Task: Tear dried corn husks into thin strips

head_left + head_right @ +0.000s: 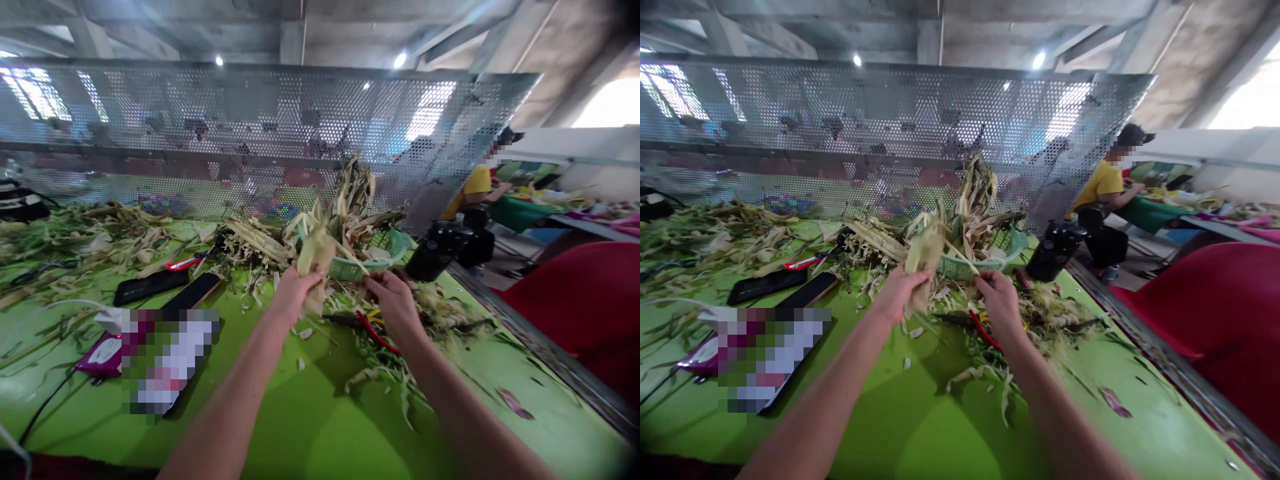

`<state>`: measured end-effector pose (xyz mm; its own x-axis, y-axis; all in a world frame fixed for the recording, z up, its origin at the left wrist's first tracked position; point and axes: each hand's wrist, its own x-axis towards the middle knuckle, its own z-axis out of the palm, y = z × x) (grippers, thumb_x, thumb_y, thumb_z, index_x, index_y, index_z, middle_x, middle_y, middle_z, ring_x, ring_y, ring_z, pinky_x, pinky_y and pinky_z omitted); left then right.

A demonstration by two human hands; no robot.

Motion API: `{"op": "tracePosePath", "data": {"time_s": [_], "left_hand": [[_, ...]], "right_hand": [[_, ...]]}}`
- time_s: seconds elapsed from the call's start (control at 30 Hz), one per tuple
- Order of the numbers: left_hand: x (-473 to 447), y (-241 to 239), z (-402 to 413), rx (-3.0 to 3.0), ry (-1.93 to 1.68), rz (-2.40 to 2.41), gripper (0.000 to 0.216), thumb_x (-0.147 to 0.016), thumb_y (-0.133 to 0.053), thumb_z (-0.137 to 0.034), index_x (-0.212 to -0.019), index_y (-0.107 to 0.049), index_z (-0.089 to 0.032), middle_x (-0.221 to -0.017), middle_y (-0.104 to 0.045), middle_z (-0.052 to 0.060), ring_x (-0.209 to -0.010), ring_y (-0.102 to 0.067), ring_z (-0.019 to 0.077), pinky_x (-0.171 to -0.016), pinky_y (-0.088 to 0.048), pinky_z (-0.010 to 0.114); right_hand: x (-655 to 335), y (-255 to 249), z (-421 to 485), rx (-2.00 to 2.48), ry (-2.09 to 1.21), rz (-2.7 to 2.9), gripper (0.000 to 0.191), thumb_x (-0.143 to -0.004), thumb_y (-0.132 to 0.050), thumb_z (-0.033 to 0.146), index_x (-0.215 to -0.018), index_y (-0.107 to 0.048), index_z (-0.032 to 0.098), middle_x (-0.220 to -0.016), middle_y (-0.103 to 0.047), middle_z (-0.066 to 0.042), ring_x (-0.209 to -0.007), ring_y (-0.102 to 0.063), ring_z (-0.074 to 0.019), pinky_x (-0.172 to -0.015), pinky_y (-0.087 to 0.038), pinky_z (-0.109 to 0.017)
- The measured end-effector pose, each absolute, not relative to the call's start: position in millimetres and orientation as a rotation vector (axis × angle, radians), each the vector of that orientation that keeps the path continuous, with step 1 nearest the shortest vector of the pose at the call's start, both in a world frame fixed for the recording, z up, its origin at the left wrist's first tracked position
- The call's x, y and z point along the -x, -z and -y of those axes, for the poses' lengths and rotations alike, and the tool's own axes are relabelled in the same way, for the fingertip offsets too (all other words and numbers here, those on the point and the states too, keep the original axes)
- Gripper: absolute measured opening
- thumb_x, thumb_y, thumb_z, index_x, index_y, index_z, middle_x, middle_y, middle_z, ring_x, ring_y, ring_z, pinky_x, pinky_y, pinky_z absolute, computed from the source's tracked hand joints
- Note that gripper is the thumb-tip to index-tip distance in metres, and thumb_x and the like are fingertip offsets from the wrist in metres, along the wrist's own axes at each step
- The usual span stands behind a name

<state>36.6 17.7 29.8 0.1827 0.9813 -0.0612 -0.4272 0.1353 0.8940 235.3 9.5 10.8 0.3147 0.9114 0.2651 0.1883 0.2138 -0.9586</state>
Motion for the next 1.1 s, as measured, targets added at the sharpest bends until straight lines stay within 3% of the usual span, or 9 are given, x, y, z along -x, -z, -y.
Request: {"op": "tracePosePath", "data": {"time_s": [0.07, 0.17, 0.33, 0.5, 0.67, 0.77, 0.9, 1.1], "left_hand": [[-26.6, -29.6, -26.1, -0.768, -1.349, -0.883, 0.032, -0.061, -0.079, -0.026, -0.088, -0.068, -0.014, -0.070, -0.066, 0.002, -0.059, -0.060, 0.0118, -0.058, -0.047, 0.023], [-17.0, -25.8, -36.3, -0.650, -1.517, -0.954, 0.037, -0.062, -0.075, -0.026, -0.096, -0.064, -0.016, -0.074, -0.067, 0.001, -0.063, -0.062, 0.0123, -0.063, -0.049, 0.024], [-27.7, -17.7, -31.2, -0.746, -1.389, -1.016, 0.033, -0.061, -0.069, -0.019, -0.093, -0.066, -0.016, -0.071, -0.068, 0.002, -0.061, -0.062, 0.0159, -0.059, -0.047, 0.027], [-48.2, -13.3, -19.4, -0.924, -1.277, -0.970, 0.032, -0.059, -0.074, -0.018, -0.091, -0.068, -0.017, -0.078, -0.071, 0.003, -0.068, -0.063, 0.0162, -0.066, -0.049, 0.027], [-57.8, -13.5, -14.9, -0.991, -1.242, -0.857, 0.030, -0.056, -0.076, -0.016, -0.085, -0.067, -0.016, -0.077, -0.071, 0.002, -0.066, -0.063, 0.0157, -0.068, -0.052, 0.030], [-58.0, -16.7, -12.4, -0.977, -1.223, -0.850, 0.031, -0.055, -0.078, -0.014, -0.085, -0.068, -0.015, -0.079, -0.071, 0.003, -0.067, -0.064, 0.0151, -0.071, -0.053, 0.030], [-56.8, -16.8, -11.7, -1.007, -1.223, -0.851, 0.029, -0.058, -0.076, -0.013, -0.085, -0.069, -0.015, -0.078, -0.071, 0.003, -0.067, -0.063, 0.0141, -0.070, -0.053, 0.028], [-54.1, -11.6, -15.7, -1.215, -1.240, -0.971, 0.027, -0.062, -0.074, -0.017, -0.088, -0.069, -0.016, -0.081, -0.072, 0.002, -0.069, -0.062, 0.0144, -0.067, -0.050, 0.025]], "right_hand": [[-252.3, -19.5, -11.9, 1.250, -0.662, 1.073, 0.028, -0.065, -0.071, 0.043, -0.073, -0.059, 0.019, -0.062, -0.058, 0.000, -0.049, -0.044, -0.0107, -0.045, -0.033, -0.024], [-268.4, -32.4, -11.8, 1.177, -0.617, 0.965, 0.031, -0.064, -0.072, 0.046, -0.072, -0.056, 0.020, -0.062, -0.054, 0.001, -0.049, -0.042, -0.0098, -0.044, -0.031, -0.023], [-242.9, -36.7, 0.6, 1.109, -0.780, 1.036, 0.028, -0.058, -0.079, 0.039, -0.069, -0.062, 0.019, -0.064, -0.054, 0.001, -0.051, -0.044, -0.0098, -0.046, -0.035, -0.024], [-202.8, -25.1, 17.5, 1.132, -0.984, 1.288, 0.027, -0.067, -0.077, 0.042, -0.079, -0.067, 0.020, -0.073, -0.063, -0.001, -0.061, -0.053, -0.0134, -0.055, -0.044, -0.025], [-201.9, -13.2, 14.6, 1.216, -0.863, 1.371, 0.038, -0.068, -0.074, 0.052, -0.080, -0.062, 0.019, -0.072, -0.061, -0.001, -0.062, -0.053, -0.0146, -0.056, -0.043, -0.026], [-206.8, -7.1, 8.4, 1.229, -0.771, 1.342, 0.039, -0.065, -0.077, 0.050, -0.083, -0.059, 0.020, -0.073, -0.061, -0.001, -0.065, -0.054, -0.0158, -0.058, -0.045, -0.027], [-206.6, -5.3, 6.7, 1.164, -0.912, 1.324, 0.039, -0.067, -0.077, 0.045, -0.093, -0.061, 0.019, -0.081, -0.065, -0.003, -0.072, -0.059, -0.0178, -0.064, -0.048, -0.029], [-201.6, -9.8, 13.1, 1.216, -0.857, 1.380, 0.025, -0.072, -0.071, 0.040, -0.075, -0.061, 0.018, -0.068, -0.056, 0.001, -0.061, -0.049, -0.0135, -0.057, -0.041, -0.026]]}}
